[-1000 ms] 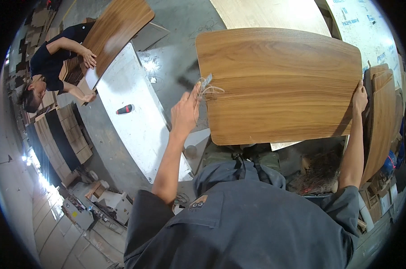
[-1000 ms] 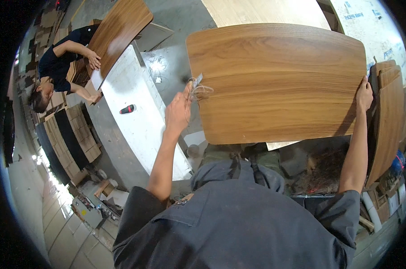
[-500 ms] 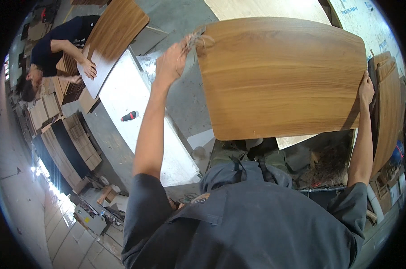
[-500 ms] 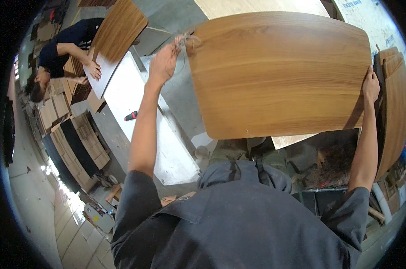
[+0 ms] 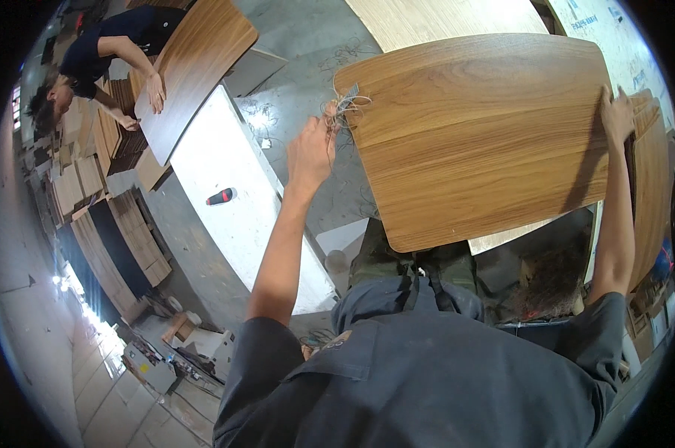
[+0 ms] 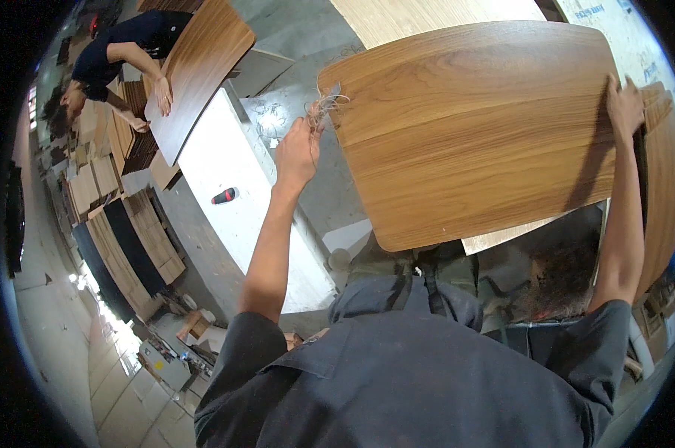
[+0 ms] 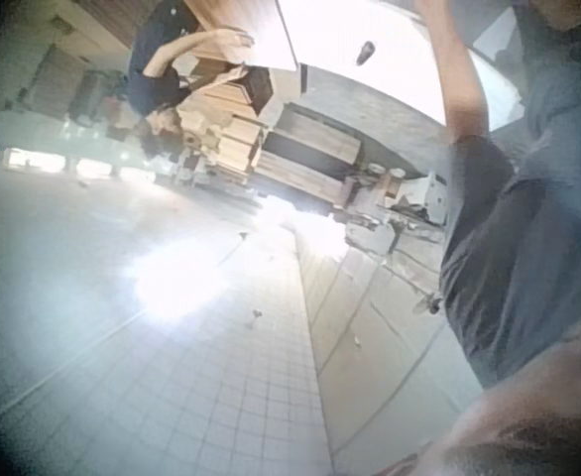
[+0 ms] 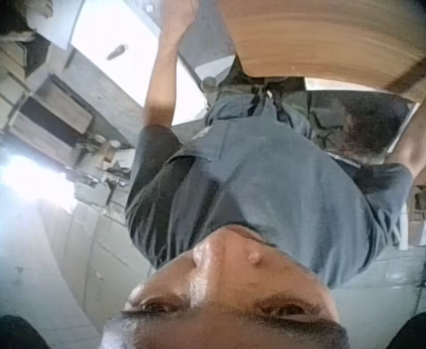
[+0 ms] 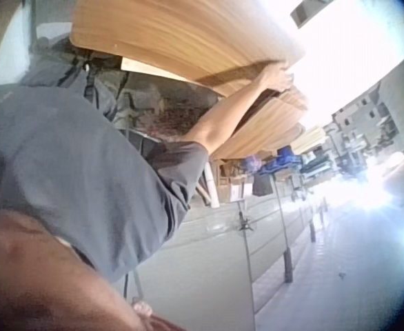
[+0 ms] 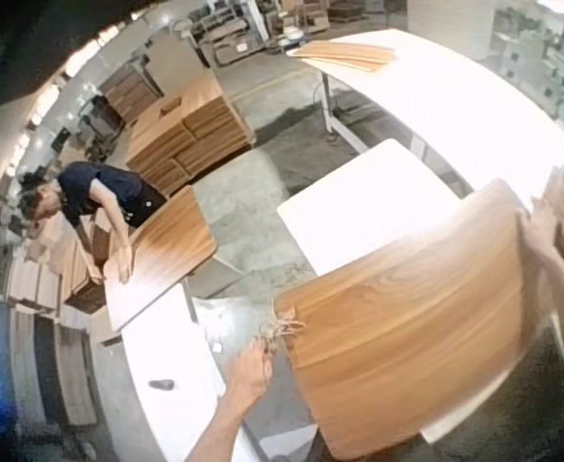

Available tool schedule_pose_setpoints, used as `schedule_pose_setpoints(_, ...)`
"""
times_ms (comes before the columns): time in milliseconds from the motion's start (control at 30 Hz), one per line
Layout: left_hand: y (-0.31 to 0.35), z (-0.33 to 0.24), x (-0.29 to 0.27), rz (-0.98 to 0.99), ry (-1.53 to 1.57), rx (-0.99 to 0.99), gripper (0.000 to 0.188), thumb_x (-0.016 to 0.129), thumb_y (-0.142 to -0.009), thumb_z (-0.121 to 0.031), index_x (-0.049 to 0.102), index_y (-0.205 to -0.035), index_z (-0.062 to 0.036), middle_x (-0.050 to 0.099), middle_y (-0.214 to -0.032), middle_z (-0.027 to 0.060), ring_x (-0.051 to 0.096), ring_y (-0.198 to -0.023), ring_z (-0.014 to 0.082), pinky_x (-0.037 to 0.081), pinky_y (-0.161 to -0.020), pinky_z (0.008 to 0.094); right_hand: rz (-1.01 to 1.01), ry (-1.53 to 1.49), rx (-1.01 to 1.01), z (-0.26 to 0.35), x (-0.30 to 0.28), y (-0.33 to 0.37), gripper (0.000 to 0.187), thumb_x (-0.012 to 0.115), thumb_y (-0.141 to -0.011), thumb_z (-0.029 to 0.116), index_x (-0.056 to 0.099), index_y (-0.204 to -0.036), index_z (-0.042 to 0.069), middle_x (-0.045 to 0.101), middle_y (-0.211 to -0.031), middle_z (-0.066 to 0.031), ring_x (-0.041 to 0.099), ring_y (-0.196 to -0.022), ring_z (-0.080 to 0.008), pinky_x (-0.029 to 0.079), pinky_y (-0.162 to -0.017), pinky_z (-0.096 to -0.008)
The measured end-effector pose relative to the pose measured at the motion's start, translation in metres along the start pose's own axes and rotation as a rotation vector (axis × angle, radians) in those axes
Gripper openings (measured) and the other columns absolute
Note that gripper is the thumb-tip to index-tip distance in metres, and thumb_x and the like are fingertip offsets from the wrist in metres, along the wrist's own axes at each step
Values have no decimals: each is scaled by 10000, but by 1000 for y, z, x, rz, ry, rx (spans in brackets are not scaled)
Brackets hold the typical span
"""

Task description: The person trims excess veneer from the edges of wood panels using a hand tool and smooths the corners by hand.

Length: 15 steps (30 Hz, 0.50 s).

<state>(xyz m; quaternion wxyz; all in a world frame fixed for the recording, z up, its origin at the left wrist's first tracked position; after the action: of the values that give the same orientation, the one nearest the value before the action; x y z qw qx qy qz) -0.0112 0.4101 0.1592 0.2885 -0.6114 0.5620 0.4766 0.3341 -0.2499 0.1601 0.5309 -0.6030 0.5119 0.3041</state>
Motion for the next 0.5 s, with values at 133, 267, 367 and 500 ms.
schedule_pose_setpoints(133, 9, 8, -11, -20, -4, -15, 259, 531, -1093, -277, 621, -1184, -52, 612, -979, 188, 644, -876, 456, 522, -746, 531, 163, -60, -353, 224, -85, 100, 727, 415, -1052, 682, 413, -1621, 231, 398, -1670, -173, 341, -1550, -369, 226, -1231, -669)
schedule_pose_setpoints(267, -3, 25, 0, 66, 11, -48, 287, 538, -1086, -275, 632, -1271, -78, 626, -1004, 178, 650, -894, 447, 523, -756, 532, 148, -338, -257, 319, -148, 212, 726, 405, -1035, 726, 335, -1657, 359, 264, -1749, -67, 195, -1613, -379, 81, -1260, -714)
schedule_pose_setpoints(367, -21, 50, -5, 46, -83, 8, 332, 552, -1077, -267, 624, -1361, -110, 641, -1024, 158, 661, -902, 428, 528, -757, 522, 160, -389, -348, 328, -153, 222, 738, 416, -1013, 757, 307, -1662, 422, 228, -1764, -6, 136, -1625, -405, 59, -1236, -768)
schedule_pose_setpoints(500, -44, 45, -23, 94, -89, 181, 279, 570, -1051, -273, 631, -1298, -157, 612, -925, 164, 655, -795, 422, 516, -679, 524, 159, -439, -413, 328, -153, 218, 738, 455, -984, 778, 343, -1641, 460, 229, -1763, 20, 129, -1617, -440, 68, -1188, -833)
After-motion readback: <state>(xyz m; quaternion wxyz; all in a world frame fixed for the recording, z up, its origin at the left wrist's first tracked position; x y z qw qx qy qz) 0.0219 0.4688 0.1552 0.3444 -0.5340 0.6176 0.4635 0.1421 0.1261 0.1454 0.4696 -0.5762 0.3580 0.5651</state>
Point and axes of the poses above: each hand's wrist, its own y-axis away from the middle knuckle, its own x-axis out of the palm, z = x × y, the point moved 6 cm from there along -y, towards the middle knuckle
